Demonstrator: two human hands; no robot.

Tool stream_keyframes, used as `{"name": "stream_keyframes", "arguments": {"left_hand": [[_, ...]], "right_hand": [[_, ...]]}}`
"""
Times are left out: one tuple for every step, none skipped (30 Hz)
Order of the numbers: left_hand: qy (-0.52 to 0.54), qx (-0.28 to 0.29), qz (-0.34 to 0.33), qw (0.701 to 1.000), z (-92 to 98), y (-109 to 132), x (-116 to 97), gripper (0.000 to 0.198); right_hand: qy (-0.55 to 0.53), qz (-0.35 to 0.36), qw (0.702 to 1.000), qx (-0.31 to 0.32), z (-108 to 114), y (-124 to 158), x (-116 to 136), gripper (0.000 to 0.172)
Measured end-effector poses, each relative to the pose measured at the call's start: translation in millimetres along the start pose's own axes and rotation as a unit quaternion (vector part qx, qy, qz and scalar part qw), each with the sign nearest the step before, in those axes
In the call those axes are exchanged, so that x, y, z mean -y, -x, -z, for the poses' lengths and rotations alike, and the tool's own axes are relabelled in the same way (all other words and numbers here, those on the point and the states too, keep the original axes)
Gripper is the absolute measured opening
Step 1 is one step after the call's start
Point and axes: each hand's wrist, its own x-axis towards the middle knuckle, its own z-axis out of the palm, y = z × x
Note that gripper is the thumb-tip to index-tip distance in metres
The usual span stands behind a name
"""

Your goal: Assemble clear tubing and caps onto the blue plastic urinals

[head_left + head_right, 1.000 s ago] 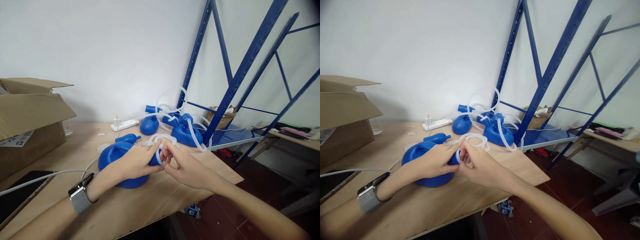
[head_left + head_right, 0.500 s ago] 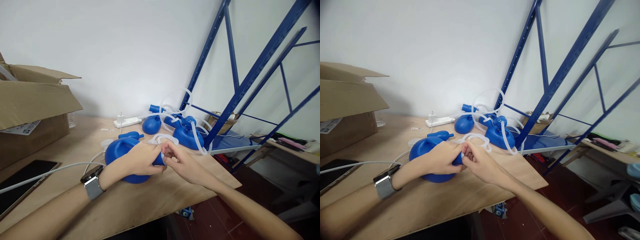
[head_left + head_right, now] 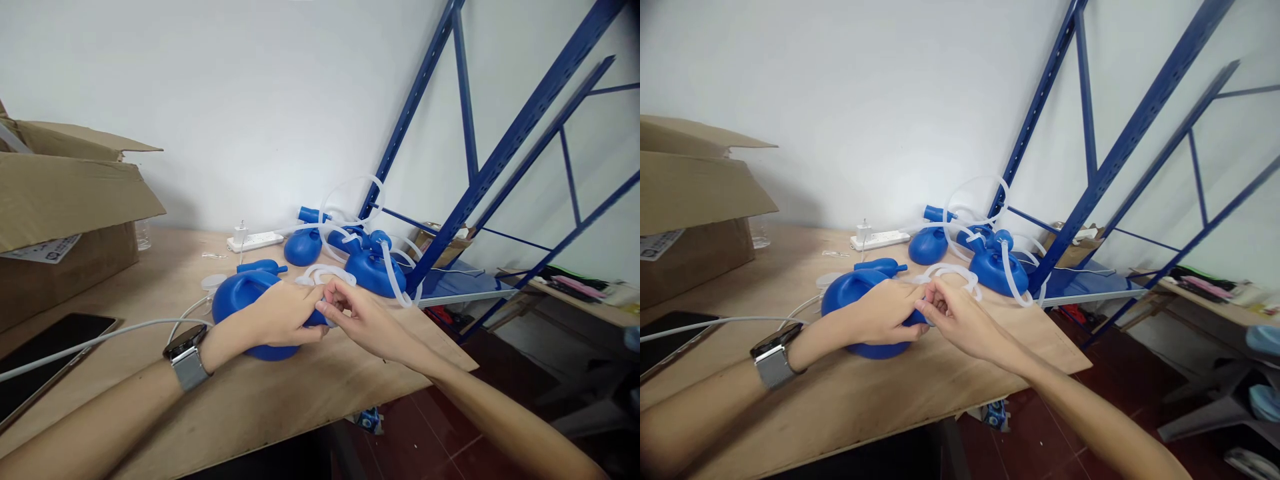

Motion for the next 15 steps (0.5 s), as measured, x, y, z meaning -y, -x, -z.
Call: {"name": "stream_keyframes", "arguments": {"left_hand": [[0.001,-0.002,-0.003,1.000,-0.1,0.2,0.3,0.029],[0.000,-0.002,-0.006,1.000,-0.2,0.4,0.6,0.029],[-0.003,-0.001,-0.009,1.000,-0.4,0.6,1.0,0.029],[-0.007,0.002,-0.010,1.000,-0.7,0.7,1.4,0.029],[-0.010,0.007,-0.010,1.000,-1.0,0.9,1.8,0.029],[-0.014,0.013,-0.009,1.000,-1.3,1.0,2.1,0.028],[-0.016,0.018,-0.008,1.000,-1.6,1.1,2.4,0.027],[-0.019,0.021,-0.007,1.000,-1.9,1.2,2.7,0.026],[-0.022,0.023,-0.007,0.999,-2.1,1.2,2.9,0.026],[-0.025,0.023,-0.009,0.999,-2.2,1.3,3.0,0.026],[-0.027,0.023,-0.012,0.999,-2.3,1.3,3.2,0.026],[-0.028,0.023,-0.016,0.999,-2.3,1.4,3.3,0.027],[-0.029,0.024,-0.020,0.999,-2.3,1.4,3.5,0.027],[-0.030,0.025,-0.022,0.999,-2.3,1.4,3.6,0.028],[-0.032,0.026,-0.022,0.999,-2.4,1.5,3.7,0.029]], "right_hand": [[0.001,-0.001,1.000,-0.003,0.0,0.1,-0.2,0.022],[0.002,-0.002,1.000,-0.007,-0.1,0.2,-0.3,0.020],[0.002,-0.003,1.000,-0.012,-0.3,0.2,-0.3,0.020],[0.003,-0.004,1.000,-0.017,-0.5,0.1,-0.1,0.019],[0.006,-0.003,1.000,-0.019,-0.8,-0.1,0.0,0.019],[0.009,0.000,1.000,-0.020,-1.0,-0.2,0.1,0.019],[0.010,0.003,1.000,-0.020,-1.3,-0.4,0.0,0.019],[0.010,0.005,1.000,-0.019,-1.5,-0.5,-0.3,0.019],[0.006,0.007,1.000,-0.018,-1.7,-0.6,-0.8,0.019],[0.000,0.009,1.000,-0.017,-1.9,-0.7,-1.5,0.019],[-0.006,0.010,1.000,-0.017,-2.1,-0.7,-2.3,0.018],[-0.010,0.011,1.000,-0.018,-2.1,-0.7,-3.1,0.018],[-0.012,0.011,1.000,-0.019,-2.2,-0.6,-3.7,0.018],[-0.012,0.010,1.000,-0.022,-2.2,-0.5,-4.3,0.018],[-0.011,0.008,1.000,-0.024,-2.2,-0.3,-4.7,0.018]]}}
